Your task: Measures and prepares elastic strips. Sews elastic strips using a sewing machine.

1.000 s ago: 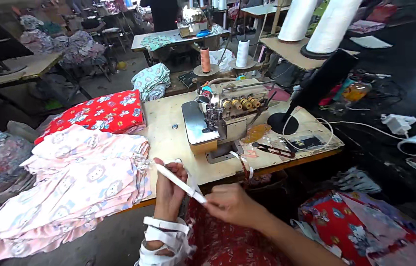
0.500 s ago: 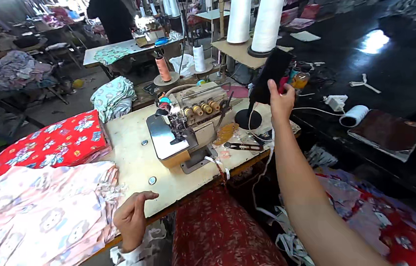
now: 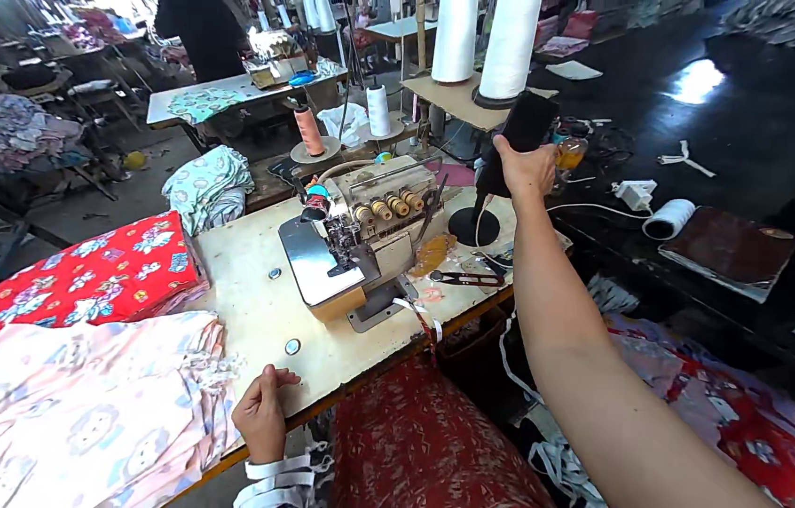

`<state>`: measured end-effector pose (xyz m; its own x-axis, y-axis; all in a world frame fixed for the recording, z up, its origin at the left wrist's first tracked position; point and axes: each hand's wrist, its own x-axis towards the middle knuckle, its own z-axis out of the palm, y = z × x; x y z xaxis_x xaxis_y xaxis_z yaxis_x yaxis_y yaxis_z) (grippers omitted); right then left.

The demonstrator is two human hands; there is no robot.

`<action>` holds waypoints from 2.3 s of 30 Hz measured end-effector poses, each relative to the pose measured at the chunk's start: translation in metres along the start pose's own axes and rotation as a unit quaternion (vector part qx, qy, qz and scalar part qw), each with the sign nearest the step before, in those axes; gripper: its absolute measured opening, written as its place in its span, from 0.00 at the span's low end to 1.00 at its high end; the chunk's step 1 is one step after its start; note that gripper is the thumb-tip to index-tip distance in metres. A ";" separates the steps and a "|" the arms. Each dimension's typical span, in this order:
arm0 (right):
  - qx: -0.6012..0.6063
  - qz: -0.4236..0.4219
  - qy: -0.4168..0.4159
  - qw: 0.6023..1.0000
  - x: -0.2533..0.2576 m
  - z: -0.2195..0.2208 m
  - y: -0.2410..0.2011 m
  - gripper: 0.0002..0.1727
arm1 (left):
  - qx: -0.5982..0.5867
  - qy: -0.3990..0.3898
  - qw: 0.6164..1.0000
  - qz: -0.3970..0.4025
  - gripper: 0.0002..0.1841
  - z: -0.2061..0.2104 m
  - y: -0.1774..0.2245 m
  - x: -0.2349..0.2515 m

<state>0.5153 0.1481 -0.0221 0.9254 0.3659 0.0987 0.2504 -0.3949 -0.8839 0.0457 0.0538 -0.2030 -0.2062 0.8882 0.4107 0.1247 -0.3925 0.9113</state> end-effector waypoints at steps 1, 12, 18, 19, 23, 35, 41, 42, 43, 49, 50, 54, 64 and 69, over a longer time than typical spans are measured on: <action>-0.002 -0.003 0.000 1.000 0.000 -0.001 -0.001 0.59 | 0.000 0.002 1.000 -0.003 0.20 0.000 0.000 0.000; -0.002 -0.013 0.014 1.000 -0.008 0.003 0.008 0.59 | 0.017 -0.014 1.000 0.014 0.18 0.004 -0.003 -0.002; 0.100 -0.091 0.023 0.991 -0.043 -0.007 0.026 0.50 | -0.021 0.013 0.999 -0.032 0.18 0.005 0.006 -0.005; 0.121 -0.125 0.000 0.985 -0.061 -0.014 0.033 0.43 | -0.046 0.018 0.997 -0.054 0.17 0.009 0.016 -0.008; 0.107 -0.238 -0.279 0.924 -0.165 -0.042 0.057 0.35 | -0.118 -0.110 0.985 -0.054 0.06 0.042 0.057 -0.033; -0.018 -0.280 -0.632 0.723 -0.257 -0.055 0.093 0.43 | 0.037 -0.215 0.971 0.100 0.12 0.098 0.071 -0.079; 0.008 -0.248 -0.639 0.728 -0.265 -0.057 0.093 0.44 | 0.050 -0.197 0.970 0.136 0.09 0.089 0.073 -0.081; 0.019 -0.237 -0.642 0.729 -0.262 -0.057 0.093 0.44 | 0.039 -0.198 0.973 0.116 0.09 0.086 0.077 -0.078; 0.030 -0.224 -0.648 0.727 -0.256 -0.057 0.093 0.41 | 0.019 -0.193 0.978 0.078 0.09 0.082 0.084 -0.073; 0.120 -0.187 -0.623 0.750 -0.243 -0.062 0.108 0.09 | -0.153 -0.148 0.947 -0.241 0.08 0.059 0.111 -0.057; 0.126 -0.196 -0.616 0.752 -0.244 -0.060 0.112 0.08 | -0.165 -0.156 0.939 -0.260 0.09 0.055 0.111 -0.057; 0.129 -0.218 -0.620 0.743 -0.248 -0.054 0.115 0.06 | -0.108 -0.231 0.931 -0.260 0.07 0.033 0.109 -0.054; -0.069 -0.278 -0.620 0.731 -0.186 -0.063 0.138 0.13 | 0.234 -0.169 0.955 -0.059 0.07 -0.055 0.087 -0.045; -0.085 -0.265 -0.513 0.812 -0.171 -0.055 0.159 0.13 | 0.253 -0.113 0.959 -0.061 0.05 -0.051 0.054 -0.063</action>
<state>0.4121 -0.0235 -0.1544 -0.0275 0.9975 -0.0654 0.6524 -0.0317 -0.7572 0.0158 -0.0355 -0.1777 -0.0417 0.9715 0.2332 0.5803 -0.1665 0.7972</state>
